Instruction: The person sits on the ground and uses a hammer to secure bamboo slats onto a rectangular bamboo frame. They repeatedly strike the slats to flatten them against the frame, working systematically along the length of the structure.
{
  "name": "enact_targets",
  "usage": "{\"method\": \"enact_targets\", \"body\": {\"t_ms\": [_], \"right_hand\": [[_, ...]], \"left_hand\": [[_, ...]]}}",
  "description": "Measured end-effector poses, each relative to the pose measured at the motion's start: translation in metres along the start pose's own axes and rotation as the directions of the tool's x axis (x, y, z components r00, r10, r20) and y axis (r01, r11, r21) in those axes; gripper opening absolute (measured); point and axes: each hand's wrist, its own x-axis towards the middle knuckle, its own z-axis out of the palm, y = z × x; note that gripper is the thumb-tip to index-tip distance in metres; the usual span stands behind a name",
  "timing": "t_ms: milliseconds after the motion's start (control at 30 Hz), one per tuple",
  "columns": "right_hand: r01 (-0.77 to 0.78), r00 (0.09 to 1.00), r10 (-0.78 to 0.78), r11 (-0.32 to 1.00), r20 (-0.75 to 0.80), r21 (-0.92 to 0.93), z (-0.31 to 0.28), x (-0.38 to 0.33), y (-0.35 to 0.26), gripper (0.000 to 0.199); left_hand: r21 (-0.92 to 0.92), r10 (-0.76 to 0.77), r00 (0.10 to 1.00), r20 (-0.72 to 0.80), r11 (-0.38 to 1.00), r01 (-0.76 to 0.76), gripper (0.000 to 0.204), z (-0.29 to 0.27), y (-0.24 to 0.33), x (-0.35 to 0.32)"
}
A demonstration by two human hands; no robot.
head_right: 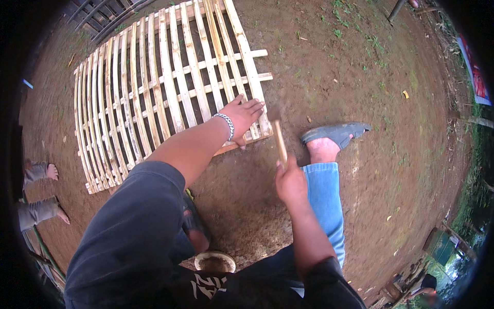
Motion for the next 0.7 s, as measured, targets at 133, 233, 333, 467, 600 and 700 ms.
{"method": "enact_targets", "body": {"t_ms": [133,233,333,467,600,700], "right_hand": [[0.219,0.944,-0.102,0.906,-0.314,0.362,-0.022,0.015,-0.022,0.037],[0.176,0.953,-0.048,0.890,-0.299,0.420,-0.030,0.023,-0.027,0.037],[0.162,0.982,-0.163,0.987,-0.091,-0.018,-0.034,0.025,-0.004,0.039],[0.250,0.968,-0.251,0.960,0.009,-0.127,-0.053,0.025,-0.013,0.045],[0.247,0.951,-0.241,0.969,-0.195,0.005,-0.056,0.022,-0.027,0.048],[0.152,0.978,-0.092,0.925,0.185,-0.348,-0.031,0.029,0.034,0.047]], "left_hand": [[-0.016,-0.015,1.000,-0.009,1.000,0.015,0.130,0.006,-0.001,0.000],[-0.052,-0.013,0.999,-0.033,0.999,0.011,0.128,0.003,-0.008,-0.001],[-0.062,0.000,1.000,-0.023,0.998,-0.001,0.127,0.000,-0.002,0.003],[-0.044,-0.043,0.999,0.004,0.998,0.043,0.126,0.006,-0.005,-0.006],[-0.063,-0.012,0.999,-0.040,0.998,0.009,0.126,0.009,-0.006,-0.002],[-0.063,0.005,0.999,-0.034,0.998,-0.007,0.127,0.003,-0.001,0.009]]}}
